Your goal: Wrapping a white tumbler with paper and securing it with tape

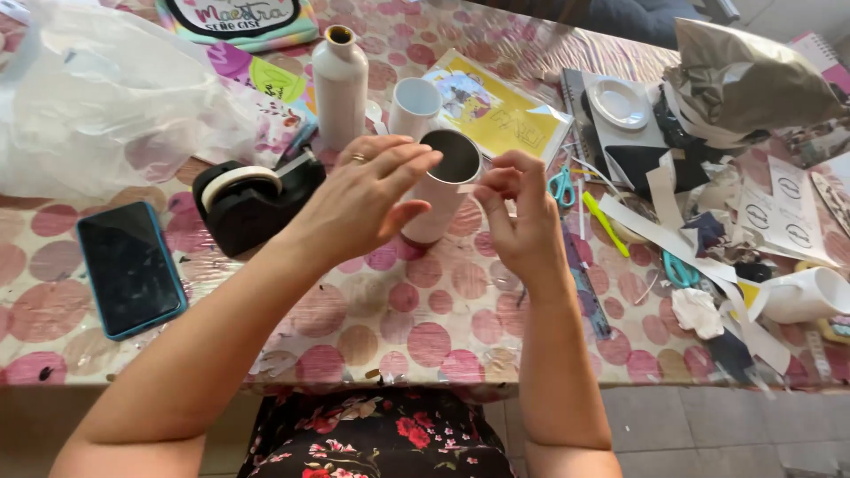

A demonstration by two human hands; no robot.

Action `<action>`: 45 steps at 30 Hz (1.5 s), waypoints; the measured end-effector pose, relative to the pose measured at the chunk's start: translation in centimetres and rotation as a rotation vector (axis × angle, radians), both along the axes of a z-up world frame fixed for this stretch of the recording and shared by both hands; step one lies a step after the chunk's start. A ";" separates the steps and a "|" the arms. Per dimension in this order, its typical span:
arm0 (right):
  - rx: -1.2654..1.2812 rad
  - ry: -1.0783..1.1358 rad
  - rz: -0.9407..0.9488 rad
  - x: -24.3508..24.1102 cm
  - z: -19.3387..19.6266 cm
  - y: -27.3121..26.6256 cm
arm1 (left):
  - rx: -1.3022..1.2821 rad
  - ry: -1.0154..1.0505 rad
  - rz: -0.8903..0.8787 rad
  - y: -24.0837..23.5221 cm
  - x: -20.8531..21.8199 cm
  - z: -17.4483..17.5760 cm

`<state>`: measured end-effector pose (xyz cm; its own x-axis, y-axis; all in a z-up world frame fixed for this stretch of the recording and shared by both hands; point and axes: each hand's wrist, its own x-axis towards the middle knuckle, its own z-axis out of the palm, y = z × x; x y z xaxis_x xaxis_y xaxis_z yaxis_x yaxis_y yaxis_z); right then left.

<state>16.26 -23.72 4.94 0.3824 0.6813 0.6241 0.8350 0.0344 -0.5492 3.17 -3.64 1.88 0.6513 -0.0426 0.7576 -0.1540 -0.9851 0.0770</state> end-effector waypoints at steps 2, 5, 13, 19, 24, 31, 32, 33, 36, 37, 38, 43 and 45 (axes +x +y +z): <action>-0.043 -0.018 0.000 1.5 -1.0 -0.7 | -0.013 0.026 -0.074 -0.9 1.5 -0.2; -0.042 -0.057 0.014 1.4 -1.9 -0.3 | -0.001 0.129 -0.032 -0.8 4.3 -2.2; 0.042 -0.050 -0.021 1.7 -3.9 1.1 | 0.075 0.182 0.012 0.1 5.5 -3.5; 0.106 -0.072 -0.065 1.4 -4.4 1.5 | 0.038 0.210 -0.039 0.5 5.5 -3.6; 0.125 -0.055 -0.065 0.9 -4.2 1.6 | -0.007 0.203 -0.070 0.4 5.4 -3.3; 0.178 -0.059 -0.074 0.9 -4.4 1.8 | -0.053 0.152 -0.109 0.1 5.3 -2.7; 0.184 -0.067 -0.084 0.9 -4.4 1.8 | -0.058 0.137 -0.116 0.0 5.2 -2.5; 0.184 -0.067 -0.084 0.9 -4.5 1.9 | -0.058 0.137 -0.116 0.1 5.4 -2.6; 0.181 -0.109 -0.119 1.3 -4.8 2.4 | -0.063 0.104 -0.121 0.3 5.7 -2.8; 0.196 -0.140 -0.137 1.4 -5.0 2.4 | -0.085 0.099 -0.150 0.4 5.6 -2.8; 0.211 -0.172 -0.156 1.6 -5.3 2.5 | -0.107 0.094 -0.178 0.4 5.5 -2.8; 0.130 -0.357 -0.108 5.0 -4.6 2.0 | -0.097 0.107 -0.219 0.7 5.6 -2.6; 0.101 -0.413 -0.026 6.2 -3.7 1.8 | -0.083 0.107 -0.222 0.6 5.6 -2.7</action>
<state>22.41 -21.89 1.25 0.1021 0.6024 0.7916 0.9855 0.0470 -0.1629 8.82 -3.02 -0.80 0.7095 -0.1344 0.6918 -0.3527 -0.9176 0.1835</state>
